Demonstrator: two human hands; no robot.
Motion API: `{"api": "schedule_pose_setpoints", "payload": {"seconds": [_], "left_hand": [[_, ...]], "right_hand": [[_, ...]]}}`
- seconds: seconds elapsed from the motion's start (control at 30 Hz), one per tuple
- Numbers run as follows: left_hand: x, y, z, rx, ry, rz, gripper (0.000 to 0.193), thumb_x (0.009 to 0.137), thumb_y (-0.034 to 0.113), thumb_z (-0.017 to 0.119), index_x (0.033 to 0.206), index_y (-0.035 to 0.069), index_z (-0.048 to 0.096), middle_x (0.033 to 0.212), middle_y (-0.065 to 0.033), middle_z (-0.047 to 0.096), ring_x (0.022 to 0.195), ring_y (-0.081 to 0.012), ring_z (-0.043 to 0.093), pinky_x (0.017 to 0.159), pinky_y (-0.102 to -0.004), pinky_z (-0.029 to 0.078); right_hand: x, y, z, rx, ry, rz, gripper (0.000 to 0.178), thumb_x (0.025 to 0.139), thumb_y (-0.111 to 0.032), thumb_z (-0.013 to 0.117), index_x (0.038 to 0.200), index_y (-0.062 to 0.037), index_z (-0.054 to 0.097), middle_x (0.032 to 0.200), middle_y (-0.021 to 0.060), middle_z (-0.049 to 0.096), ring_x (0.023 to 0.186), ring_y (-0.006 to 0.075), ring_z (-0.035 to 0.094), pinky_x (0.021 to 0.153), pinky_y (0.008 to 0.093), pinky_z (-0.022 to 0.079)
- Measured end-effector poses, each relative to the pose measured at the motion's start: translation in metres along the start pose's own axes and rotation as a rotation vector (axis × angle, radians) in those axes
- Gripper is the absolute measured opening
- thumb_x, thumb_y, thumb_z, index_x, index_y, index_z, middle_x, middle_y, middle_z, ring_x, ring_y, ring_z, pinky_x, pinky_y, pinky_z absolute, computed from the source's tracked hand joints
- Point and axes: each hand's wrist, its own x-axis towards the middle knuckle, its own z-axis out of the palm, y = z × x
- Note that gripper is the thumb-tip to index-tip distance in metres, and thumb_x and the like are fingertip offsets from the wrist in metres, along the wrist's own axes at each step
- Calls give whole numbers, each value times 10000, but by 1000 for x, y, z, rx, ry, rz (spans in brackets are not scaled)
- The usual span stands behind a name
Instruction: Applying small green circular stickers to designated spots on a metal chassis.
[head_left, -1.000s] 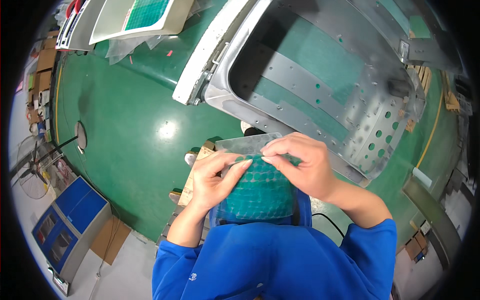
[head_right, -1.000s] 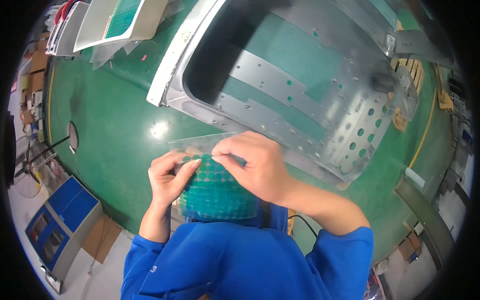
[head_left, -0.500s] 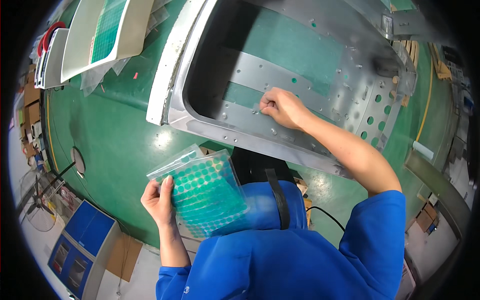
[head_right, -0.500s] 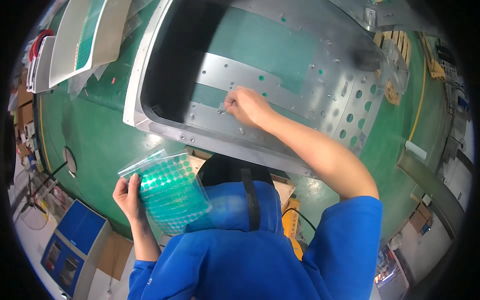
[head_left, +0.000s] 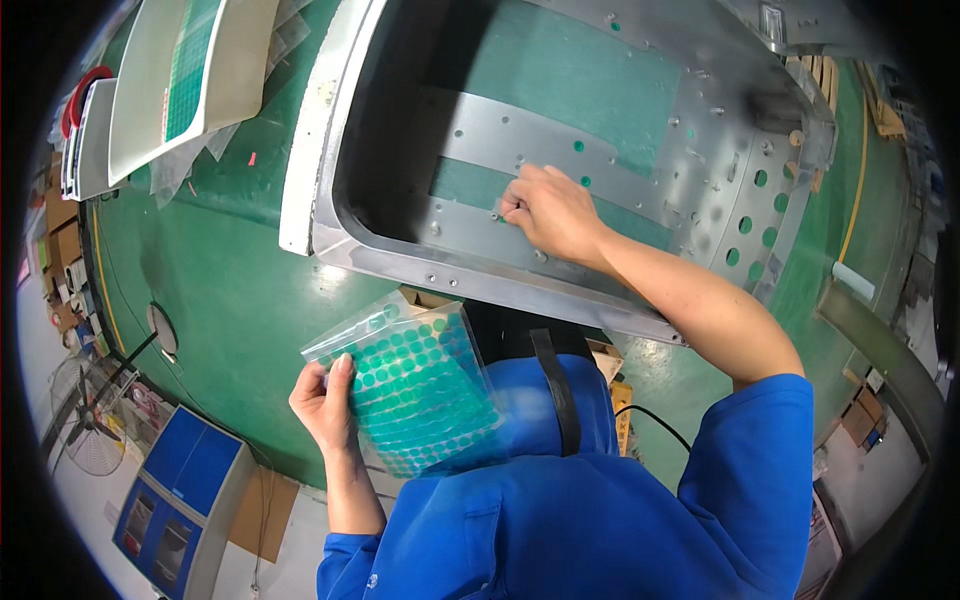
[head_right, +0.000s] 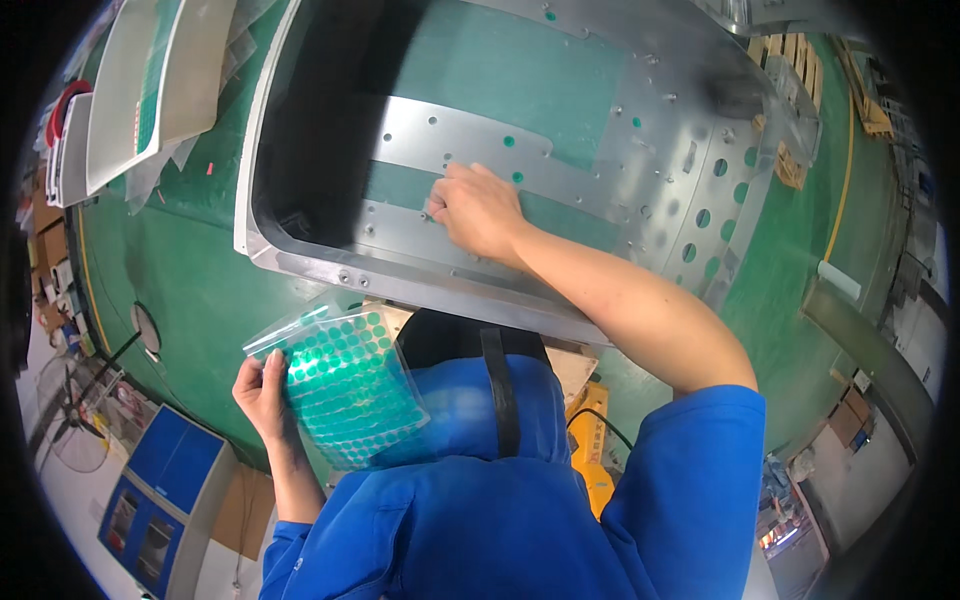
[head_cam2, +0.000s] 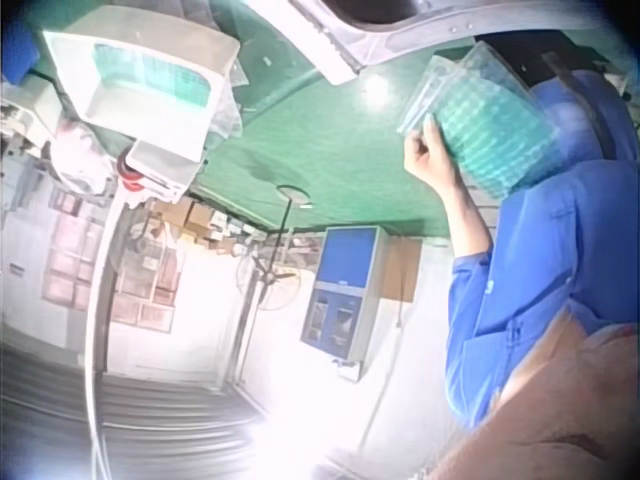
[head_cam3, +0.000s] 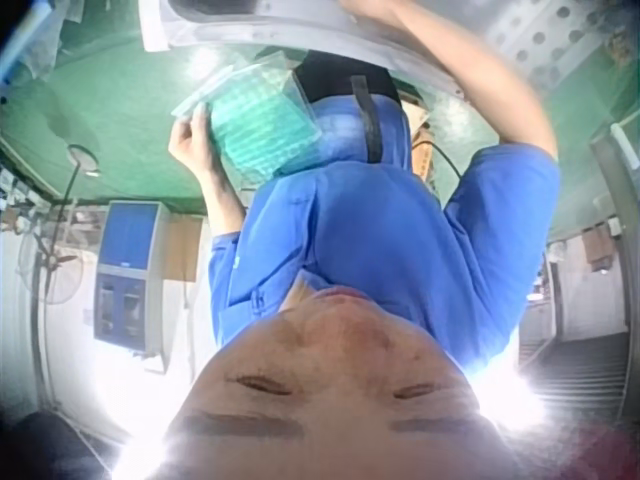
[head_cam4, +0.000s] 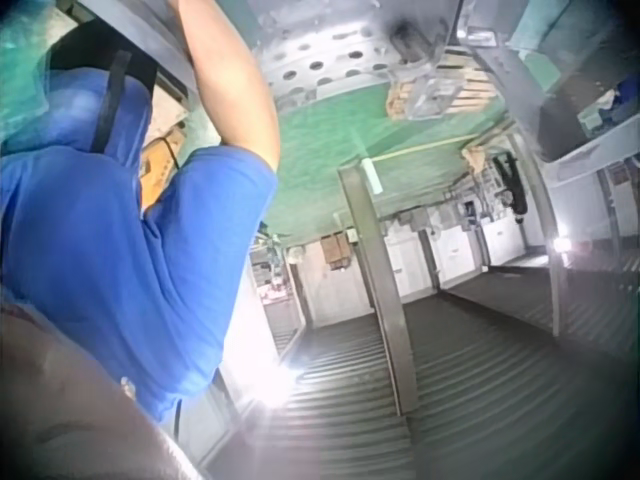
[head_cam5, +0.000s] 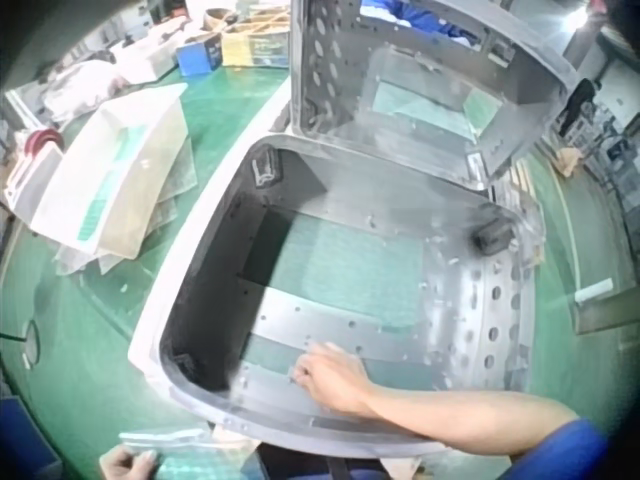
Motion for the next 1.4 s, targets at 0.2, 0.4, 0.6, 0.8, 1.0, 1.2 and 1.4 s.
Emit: {"api": "schedule_pose_setpoints", "payload": {"seconds": [0.2,0.4,0.6,0.8,1.0,1.2,1.4], "left_hand": [[-3,0,4,-7,-19,-7,59,744,4,638,727,13,582,677,7,575,581,-23,477,529,-142,349],[-6,2,11,15,-12,-20,84,753,28,635,705,21,566,660,17,560,569,-17,455,520,-142,331],[-7,6,20,40,22,-14,186,767,59,625,618,54,514,602,41,515,519,-2,391,473,-135,268],[-7,7,23,40,19,-13,186,769,63,623,618,56,515,599,42,513,517,-2,386,471,-137,266],[-6,1,15,-30,-42,-19,45,744,8,637,758,-2,596,693,-4,587,600,-34,497,553,-150,375],[-7,1,17,-43,-29,-35,48,742,9,640,761,-4,598,700,-3,587,599,-35,493,556,-149,374],[-5,5,15,-55,-1,-4,61,737,12,648,767,-9,598,700,-1,583,597,-33,484,559,-150,372]], "right_hand": [[-2,-1,3,-14,49,-17,31,713,-110,564,701,-97,589,750,46,518,773,249,487,658,365,409],[-2,0,7,-16,91,-44,39,712,-100,557,683,-93,582,736,43,519,769,245,492,660,361,411],[-3,-1,8,-41,109,-40,36,708,-103,568,673,-98,577,743,41,521,786,240,500,661,362,418],[-5,0,13,-72,197,-99,21,697,-99,596,691,-103,577,752,39,523,776,236,513,642,361,429],[-7,-1,13,-46,221,-120,47,683,-103,615,708,-103,575,720,42,524,718,240,535,610,359,430],[-6,-6,6,39,176,-43,144,671,-122,642,787,-109,559,690,33,536,674,237,552,554,355,420],[10,-7,-6,-15,16,79,243,633,-154,686,829,-123,545,733,35,575,701,258,558,589,372,416]]}}
